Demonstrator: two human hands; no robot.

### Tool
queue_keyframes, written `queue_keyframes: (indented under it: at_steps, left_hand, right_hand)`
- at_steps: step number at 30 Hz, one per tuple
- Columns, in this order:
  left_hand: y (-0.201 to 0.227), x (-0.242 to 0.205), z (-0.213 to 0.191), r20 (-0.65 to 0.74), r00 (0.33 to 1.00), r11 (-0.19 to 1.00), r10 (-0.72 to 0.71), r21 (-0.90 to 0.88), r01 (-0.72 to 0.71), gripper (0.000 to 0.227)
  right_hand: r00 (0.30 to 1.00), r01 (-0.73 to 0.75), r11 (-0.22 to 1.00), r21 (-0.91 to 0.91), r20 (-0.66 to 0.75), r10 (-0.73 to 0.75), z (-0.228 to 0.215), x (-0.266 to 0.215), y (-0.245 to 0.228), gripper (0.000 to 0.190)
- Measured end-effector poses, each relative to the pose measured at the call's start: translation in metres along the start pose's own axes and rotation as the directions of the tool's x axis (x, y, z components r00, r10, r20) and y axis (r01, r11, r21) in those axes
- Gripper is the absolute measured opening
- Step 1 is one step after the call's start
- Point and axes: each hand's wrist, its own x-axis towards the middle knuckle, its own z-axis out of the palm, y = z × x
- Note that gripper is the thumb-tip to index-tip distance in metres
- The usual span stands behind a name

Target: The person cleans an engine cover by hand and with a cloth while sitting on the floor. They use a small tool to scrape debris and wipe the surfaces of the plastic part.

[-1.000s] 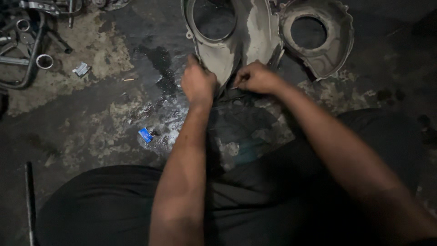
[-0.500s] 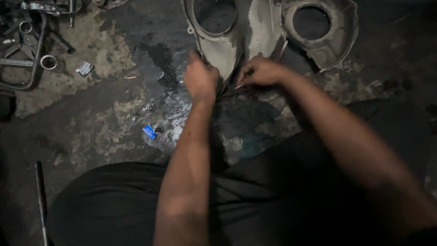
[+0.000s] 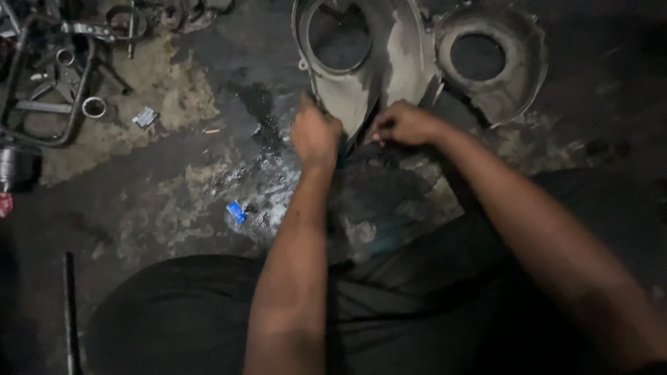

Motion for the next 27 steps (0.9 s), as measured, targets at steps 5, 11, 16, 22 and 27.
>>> queue_keyframes:
  at_steps: [5,11,16,22,27]
  left_hand:
    - [0.000,-0.001,-0.003,0.051,0.998,0.999,-0.045,-0.006,0.045,0.061]
    - [0.001,0.001,-0.001,0.042,0.998,0.999,-0.043,0.019,0.042,0.059]
    - [0.000,-0.002,-0.003,0.035,0.999,1.000,-0.020,-0.016,0.021,0.053]
    - [-0.002,-0.001,0.001,-0.016,1.000,1.000,0.004,-0.029,-0.005,0.052]
    - [-0.003,0.004,0.002,0.057,0.997,0.999,-0.054,-0.008,0.054,0.046]
  right_hand:
    - [0.992,0.090,0.995,-0.046,-0.088,-0.094,0.006,0.000,-0.004,0.021]
    - [0.999,0.033,0.999,0.000,-0.008,-0.033,-0.002,0.000,0.000,0.020]
    - [1.000,0.022,1.000,0.023,0.001,-0.022,0.000,-0.001,-0.003,0.020]
    - [0.994,0.057,0.998,-0.040,-0.091,-0.060,0.006,-0.005,-0.005,0.020]
    - [0.974,0.123,0.992,0.002,-0.191,-0.120,0.012,-0.003,-0.002,0.018]
